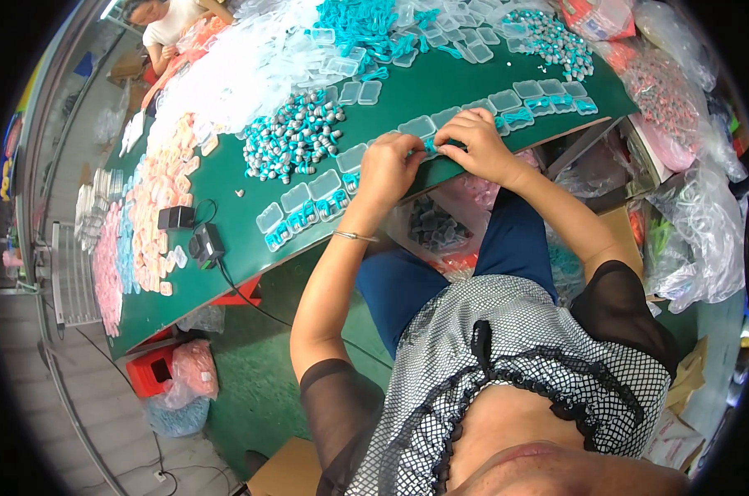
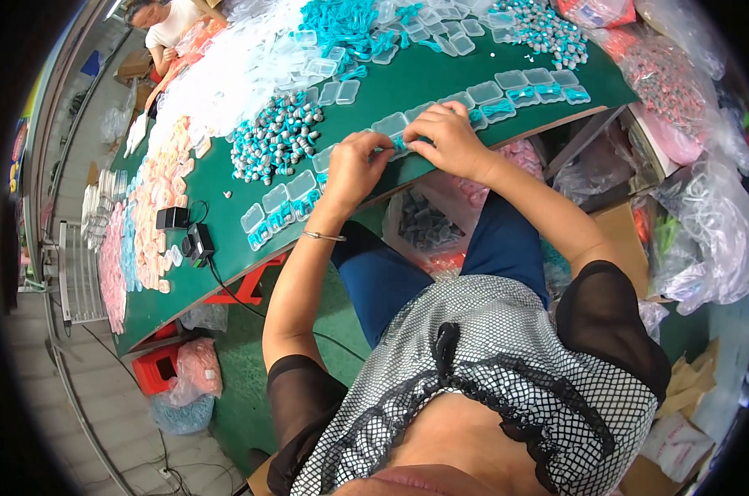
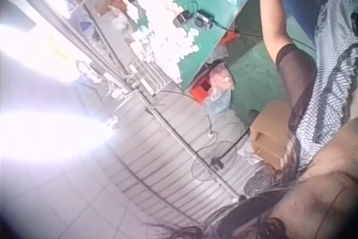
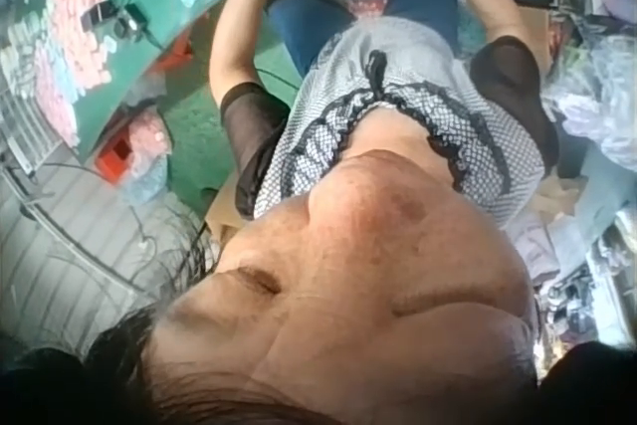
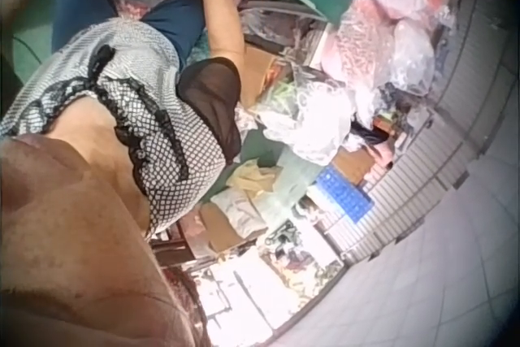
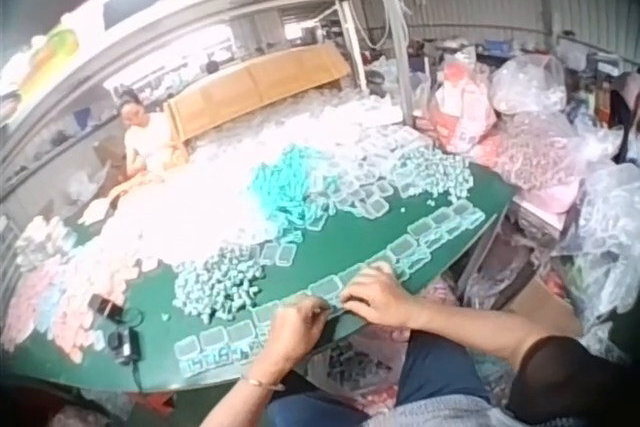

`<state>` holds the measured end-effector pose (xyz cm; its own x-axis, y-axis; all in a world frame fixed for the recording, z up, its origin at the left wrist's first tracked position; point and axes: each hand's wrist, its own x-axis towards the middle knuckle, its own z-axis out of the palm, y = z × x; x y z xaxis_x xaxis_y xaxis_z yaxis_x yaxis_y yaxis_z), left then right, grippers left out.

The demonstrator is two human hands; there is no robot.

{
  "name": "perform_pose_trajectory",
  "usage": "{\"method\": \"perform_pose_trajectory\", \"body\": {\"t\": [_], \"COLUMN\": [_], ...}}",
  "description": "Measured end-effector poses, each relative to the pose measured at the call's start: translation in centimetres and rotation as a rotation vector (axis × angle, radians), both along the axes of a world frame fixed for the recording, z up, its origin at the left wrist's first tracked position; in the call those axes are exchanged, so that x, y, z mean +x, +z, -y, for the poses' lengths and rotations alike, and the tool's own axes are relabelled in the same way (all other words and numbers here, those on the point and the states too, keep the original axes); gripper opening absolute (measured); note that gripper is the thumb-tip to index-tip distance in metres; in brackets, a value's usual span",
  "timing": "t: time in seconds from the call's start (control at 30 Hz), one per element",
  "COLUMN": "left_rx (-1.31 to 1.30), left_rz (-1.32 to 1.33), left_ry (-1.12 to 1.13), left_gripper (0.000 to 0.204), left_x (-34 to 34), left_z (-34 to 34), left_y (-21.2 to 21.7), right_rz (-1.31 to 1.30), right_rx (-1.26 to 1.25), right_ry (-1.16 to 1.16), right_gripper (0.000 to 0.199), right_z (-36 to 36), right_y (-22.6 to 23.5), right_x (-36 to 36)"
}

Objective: Sorting small blue and white plastic components into a compartmentalized tray.

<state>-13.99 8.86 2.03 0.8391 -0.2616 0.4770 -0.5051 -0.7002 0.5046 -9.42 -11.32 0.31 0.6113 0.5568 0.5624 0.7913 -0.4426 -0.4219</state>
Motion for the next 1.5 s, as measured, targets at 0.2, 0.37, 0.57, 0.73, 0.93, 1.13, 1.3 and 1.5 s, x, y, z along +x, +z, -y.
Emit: {"method": "perform_pose_trajectory", "body": {"t": [0.2,0.37,0.57,0.73,0.93,1.13,1.3,1.5], "left_rx": [0.041,0.069,0.095,0.22,0.146,0.588,0.756,0.08], "left_rz": [0.038,0.067,0.103,0.091,0.094,0.052,-0.045,-0.246], "left_ry": [0.035,0.067,0.168,0.191,0.231,0.506,0.459,0.27], "left_gripper": [0.009,0.008,0.008,0.007,0.012,0.016,0.012,0.013], "left_x": [0.0,-0.1,-0.4,-0.9,0.8,4.7,5.9,5.2], "left_z": [1.0,1.4,1.7,1.4,-1.4,-8.0,-10.3,-8.5], "left_y": [-0.7,-0.7,-1.0,-0.5,0.7,0.6,-0.9,1.8], "right_rz": [0.119,0.171,0.177,0.174,0.085,0.064,0.082,0.056], "right_rx": [-0.035,-0.071,-0.068,-0.063,-0.066,-0.048,-0.015,0.098], "right_ry": [-0.055,-0.059,-0.059,-0.044,-0.024,-0.08,-0.076,-0.344], "right_gripper": [0.008,0.007,0.006,0.005,0.009,0.01,0.007,0.008], "right_z": [-0.4,-0.4,-0.3,-0.7,0.0,2.3,4.1,11.7], "right_y": [0.0,0.0,0.0,-0.2,0.7,1.7,0.8,0.5], "right_x": [-0.3,-0.3,-0.3,-0.2,-0.4,0.3,1.6,8.5]}}
